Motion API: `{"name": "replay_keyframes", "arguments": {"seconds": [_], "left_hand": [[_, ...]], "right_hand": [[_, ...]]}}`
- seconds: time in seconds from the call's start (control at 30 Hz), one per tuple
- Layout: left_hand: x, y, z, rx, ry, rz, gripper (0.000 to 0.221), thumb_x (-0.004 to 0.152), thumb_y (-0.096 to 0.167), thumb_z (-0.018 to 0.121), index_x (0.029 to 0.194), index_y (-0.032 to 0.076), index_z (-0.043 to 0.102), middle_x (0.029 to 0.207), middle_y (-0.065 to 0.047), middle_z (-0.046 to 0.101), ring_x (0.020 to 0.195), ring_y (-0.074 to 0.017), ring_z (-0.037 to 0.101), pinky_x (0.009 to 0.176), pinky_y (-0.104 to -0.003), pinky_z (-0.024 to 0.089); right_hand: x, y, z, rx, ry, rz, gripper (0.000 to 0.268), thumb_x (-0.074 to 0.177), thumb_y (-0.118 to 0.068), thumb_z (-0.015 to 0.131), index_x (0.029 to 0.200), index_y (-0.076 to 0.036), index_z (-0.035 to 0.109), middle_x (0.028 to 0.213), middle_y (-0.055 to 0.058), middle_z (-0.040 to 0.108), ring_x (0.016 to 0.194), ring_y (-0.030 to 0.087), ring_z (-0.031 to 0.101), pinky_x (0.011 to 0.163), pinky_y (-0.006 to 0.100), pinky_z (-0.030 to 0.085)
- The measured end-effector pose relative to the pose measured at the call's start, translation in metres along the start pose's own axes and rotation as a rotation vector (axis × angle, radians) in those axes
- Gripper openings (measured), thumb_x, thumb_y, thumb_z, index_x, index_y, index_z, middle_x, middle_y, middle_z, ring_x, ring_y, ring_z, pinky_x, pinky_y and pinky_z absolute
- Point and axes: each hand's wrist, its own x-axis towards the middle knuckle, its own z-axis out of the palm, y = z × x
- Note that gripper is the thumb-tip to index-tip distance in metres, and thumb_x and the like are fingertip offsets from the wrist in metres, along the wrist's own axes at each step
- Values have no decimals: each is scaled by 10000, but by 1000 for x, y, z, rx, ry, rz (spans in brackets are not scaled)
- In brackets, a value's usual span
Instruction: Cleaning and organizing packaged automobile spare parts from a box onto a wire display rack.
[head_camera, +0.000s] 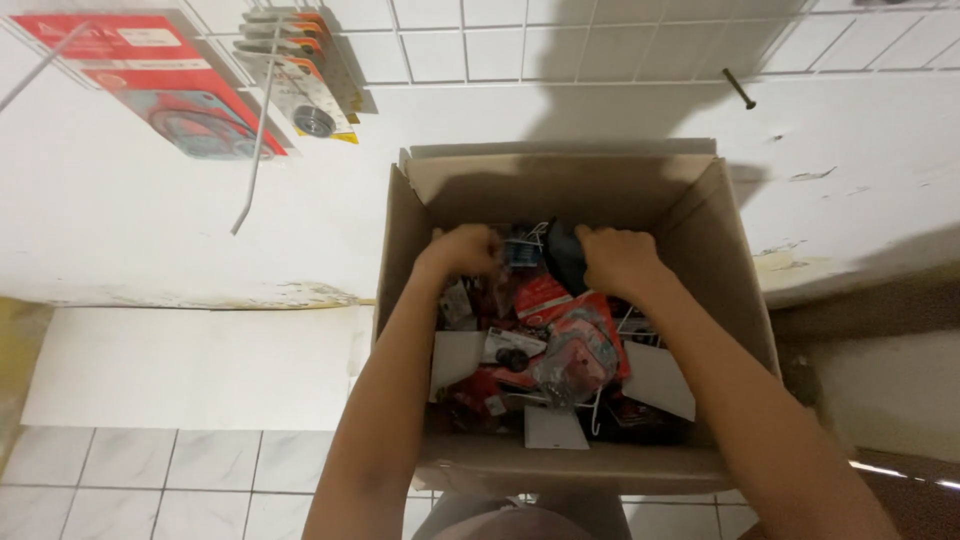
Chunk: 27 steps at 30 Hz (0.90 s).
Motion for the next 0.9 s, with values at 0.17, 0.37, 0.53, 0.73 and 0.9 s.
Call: {"name": "replay_keyframes", "arguments": {"seconds": [0.17,0.37,0.53,0.73,0.9], "left_hand": [[5,15,22,-515,153,266,481,877,475,679,1197,118,713,1264,-171,700,1249,-408,597,1010,-567,460],[61,-31,74,-107,68,-3,463,938,197,607,1354,-7,610,1317,-243,639,1280,-427,570,1050,-538,493],[126,-100,174,142,158,-169,431,939,230,604,1350,105,631,1270,-158,661,1241,-361,598,938,-519,534],[51,-40,99,137,104,-162,607,819,265,750,1380,97,592,1369,-205,550,1313,-422,482,982,-560,487],[-37,26,-26,663,-189,84,779,667,472,775,1377,213,583,1396,-53,585,1286,-262,528,1112,-348,384]], "right_hand": [[2,3,3,7,117,4,631,826,-79,617,1449,2,552,965,194,742,700,283,722,533,396,564],[3,4,7,27,96,-8,640,820,-55,600,1457,-17,551,963,197,741,693,289,723,519,370,542],[2,-3,4,24,63,-4,669,794,-64,632,1456,-19,547,1088,245,737,829,358,753,592,449,591],[-8,-15,-6,38,72,-23,752,789,10,657,1515,-16,459,1245,314,655,966,439,725,669,524,616],[-17,-31,-34,41,173,54,858,846,30,661,1607,-142,305,1428,339,498,1132,532,634,779,615,611]]}}
